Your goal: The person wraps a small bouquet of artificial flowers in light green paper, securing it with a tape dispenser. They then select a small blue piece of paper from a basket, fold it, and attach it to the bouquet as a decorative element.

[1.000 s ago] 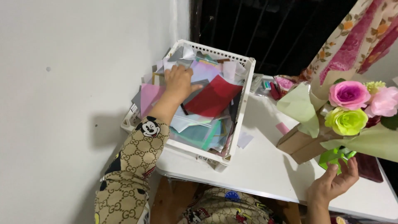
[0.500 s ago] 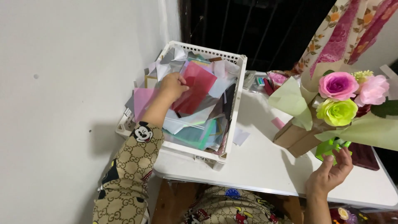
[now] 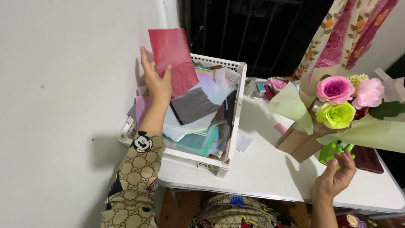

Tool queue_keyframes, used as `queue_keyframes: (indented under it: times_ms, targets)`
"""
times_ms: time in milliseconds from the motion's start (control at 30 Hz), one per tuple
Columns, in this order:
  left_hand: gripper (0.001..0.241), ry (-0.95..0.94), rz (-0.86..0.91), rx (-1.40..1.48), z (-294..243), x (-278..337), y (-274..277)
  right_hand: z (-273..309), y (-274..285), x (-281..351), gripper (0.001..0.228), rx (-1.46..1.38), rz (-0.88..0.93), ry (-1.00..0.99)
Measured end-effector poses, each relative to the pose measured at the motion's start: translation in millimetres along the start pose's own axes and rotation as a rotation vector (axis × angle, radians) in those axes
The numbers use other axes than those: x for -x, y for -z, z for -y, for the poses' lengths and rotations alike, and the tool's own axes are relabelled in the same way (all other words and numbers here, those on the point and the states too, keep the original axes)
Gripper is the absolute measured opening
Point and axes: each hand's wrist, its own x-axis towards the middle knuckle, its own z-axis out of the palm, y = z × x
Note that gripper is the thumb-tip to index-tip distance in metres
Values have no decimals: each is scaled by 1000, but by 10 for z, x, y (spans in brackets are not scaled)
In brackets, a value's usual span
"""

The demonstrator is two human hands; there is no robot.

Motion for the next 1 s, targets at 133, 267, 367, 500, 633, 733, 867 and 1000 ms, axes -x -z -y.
queue_keyframes:
  times_ms: [133, 267, 367, 500, 633, 733, 867, 1000]
  targets:
    - [81, 119, 196, -127, -138, 55, 4, 64, -19, -7, 25, -1, 7, 8]
    - [81, 518, 1148, -644, -563, 247, -14, 97, -26, -3, 21, 13, 1, -10]
    - [56, 420, 1131, -734, -482, 228, -88, 78, -22, -9, 20, 6, -2, -23]
    - [39, 304, 725, -825, 216, -42, -252, 26, -14, -5, 22, 8, 5, -8]
    - [64, 351, 867, -1060, 156, -213, -383, 25, -33, -15, 22, -10, -24, -33]
    - [72, 461, 826, -1048, 311, -227, -541, -66, 6, 1, 24, -15, -9, -41]
    - [28, 395, 552, -847, 727, -266, -607, -60, 11, -20, 25, -16, -13, -65]
    - [20, 50, 344, -593, 1441, -420, -530, -10, 10, -14, 23, 9, -12, -94]
